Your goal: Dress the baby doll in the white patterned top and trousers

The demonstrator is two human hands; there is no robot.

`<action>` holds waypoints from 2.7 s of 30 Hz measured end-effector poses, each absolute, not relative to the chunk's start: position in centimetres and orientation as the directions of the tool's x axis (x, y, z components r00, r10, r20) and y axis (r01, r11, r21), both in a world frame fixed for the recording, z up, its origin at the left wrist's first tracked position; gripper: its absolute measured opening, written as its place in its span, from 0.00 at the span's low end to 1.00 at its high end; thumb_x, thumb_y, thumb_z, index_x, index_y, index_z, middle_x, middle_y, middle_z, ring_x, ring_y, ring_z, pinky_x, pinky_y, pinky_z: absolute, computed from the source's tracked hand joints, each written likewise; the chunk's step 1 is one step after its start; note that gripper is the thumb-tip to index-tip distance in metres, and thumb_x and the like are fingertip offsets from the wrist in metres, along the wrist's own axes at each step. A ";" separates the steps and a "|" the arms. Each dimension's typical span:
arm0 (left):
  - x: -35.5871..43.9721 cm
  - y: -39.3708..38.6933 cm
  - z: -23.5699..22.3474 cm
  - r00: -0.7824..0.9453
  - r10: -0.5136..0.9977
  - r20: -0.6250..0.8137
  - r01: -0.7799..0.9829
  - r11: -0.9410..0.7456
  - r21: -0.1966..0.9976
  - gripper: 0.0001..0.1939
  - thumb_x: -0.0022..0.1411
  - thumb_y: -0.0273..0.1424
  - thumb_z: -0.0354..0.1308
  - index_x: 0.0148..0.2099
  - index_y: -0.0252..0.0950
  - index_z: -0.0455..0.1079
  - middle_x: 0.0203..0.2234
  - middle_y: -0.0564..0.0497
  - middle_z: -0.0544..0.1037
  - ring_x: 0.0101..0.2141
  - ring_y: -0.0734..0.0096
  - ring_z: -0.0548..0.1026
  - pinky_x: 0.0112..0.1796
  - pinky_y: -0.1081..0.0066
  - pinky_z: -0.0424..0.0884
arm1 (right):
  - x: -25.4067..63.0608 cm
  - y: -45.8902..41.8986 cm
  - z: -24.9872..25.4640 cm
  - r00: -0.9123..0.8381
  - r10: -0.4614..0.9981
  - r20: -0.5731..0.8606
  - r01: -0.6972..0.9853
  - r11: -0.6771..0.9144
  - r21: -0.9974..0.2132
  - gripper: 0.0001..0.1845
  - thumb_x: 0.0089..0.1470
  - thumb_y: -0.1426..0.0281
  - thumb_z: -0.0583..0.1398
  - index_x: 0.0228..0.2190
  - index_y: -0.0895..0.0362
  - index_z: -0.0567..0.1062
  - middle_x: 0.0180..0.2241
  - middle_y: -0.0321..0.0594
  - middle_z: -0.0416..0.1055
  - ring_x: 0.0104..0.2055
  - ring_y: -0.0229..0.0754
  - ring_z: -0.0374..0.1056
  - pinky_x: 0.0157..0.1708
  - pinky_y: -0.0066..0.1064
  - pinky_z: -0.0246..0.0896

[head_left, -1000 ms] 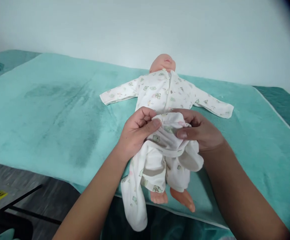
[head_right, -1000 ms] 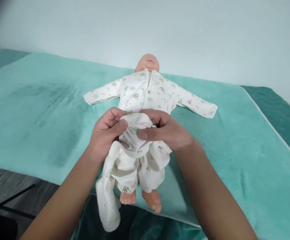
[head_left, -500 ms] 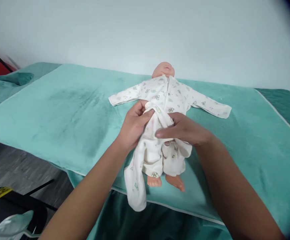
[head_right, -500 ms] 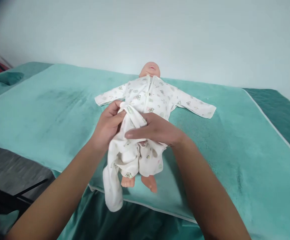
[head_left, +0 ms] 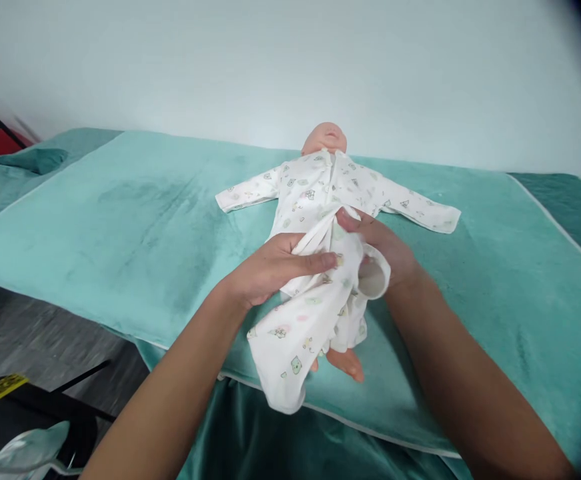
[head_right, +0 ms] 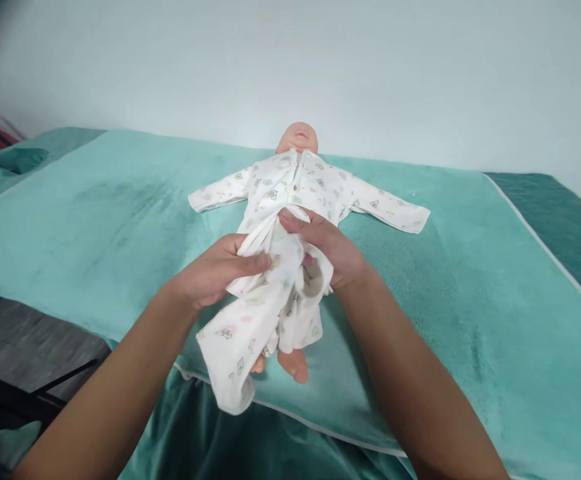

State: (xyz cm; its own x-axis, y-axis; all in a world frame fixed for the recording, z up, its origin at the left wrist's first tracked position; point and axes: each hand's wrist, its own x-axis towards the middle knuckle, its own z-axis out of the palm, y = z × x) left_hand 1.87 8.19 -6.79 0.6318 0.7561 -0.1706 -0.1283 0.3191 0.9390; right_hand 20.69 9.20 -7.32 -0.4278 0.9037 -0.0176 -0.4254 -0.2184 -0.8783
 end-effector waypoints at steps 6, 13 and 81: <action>2.9 8.2 -6.7 0.496 0.867 -0.033 -0.449 0.290 0.845 0.19 0.62 0.43 0.63 0.47 0.33 0.75 0.31 0.46 0.80 0.33 0.62 0.80 0.36 0.66 0.75 | 21.5 8.9 -7.4 -0.587 0.810 -0.023 -0.215 -0.183 -0.959 0.13 0.47 0.64 0.72 0.28 0.58 0.76 0.17 0.29 0.64 0.18 0.31 0.59 0.21 0.23 0.60; 3.3 7.9 -6.9 0.462 0.881 -0.097 -0.440 0.323 0.838 0.24 0.61 0.52 0.59 0.42 0.34 0.76 0.23 0.48 0.77 0.29 0.61 0.78 0.33 0.66 0.73 | 20.9 8.8 -7.0 -0.552 0.834 -0.030 -0.241 -0.194 -0.951 0.07 0.49 0.69 0.66 0.27 0.62 0.80 0.27 0.42 0.78 0.27 0.42 0.73 0.29 0.31 0.70; 4.8 -10.8 -8.3 -0.094 0.738 -0.669 -0.651 0.463 0.602 0.24 0.46 0.43 0.73 0.45 0.38 0.82 0.35 0.42 0.83 0.40 0.51 0.81 0.44 0.59 0.75 | 19.5 6.5 -5.7 -0.750 0.632 -0.196 0.543 0.419 -0.728 0.09 0.51 0.62 0.64 0.29 0.55 0.81 0.32 0.36 0.79 0.31 0.39 0.71 0.30 0.30 0.57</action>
State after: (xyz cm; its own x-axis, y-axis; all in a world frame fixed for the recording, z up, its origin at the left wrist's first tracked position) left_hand 4.75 -10.75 -8.33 -0.0941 0.7375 -0.6688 -0.6509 0.4627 0.6018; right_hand 19.48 6.48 -5.67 -0.7501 0.6316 -0.1962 0.5429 0.4186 -0.7281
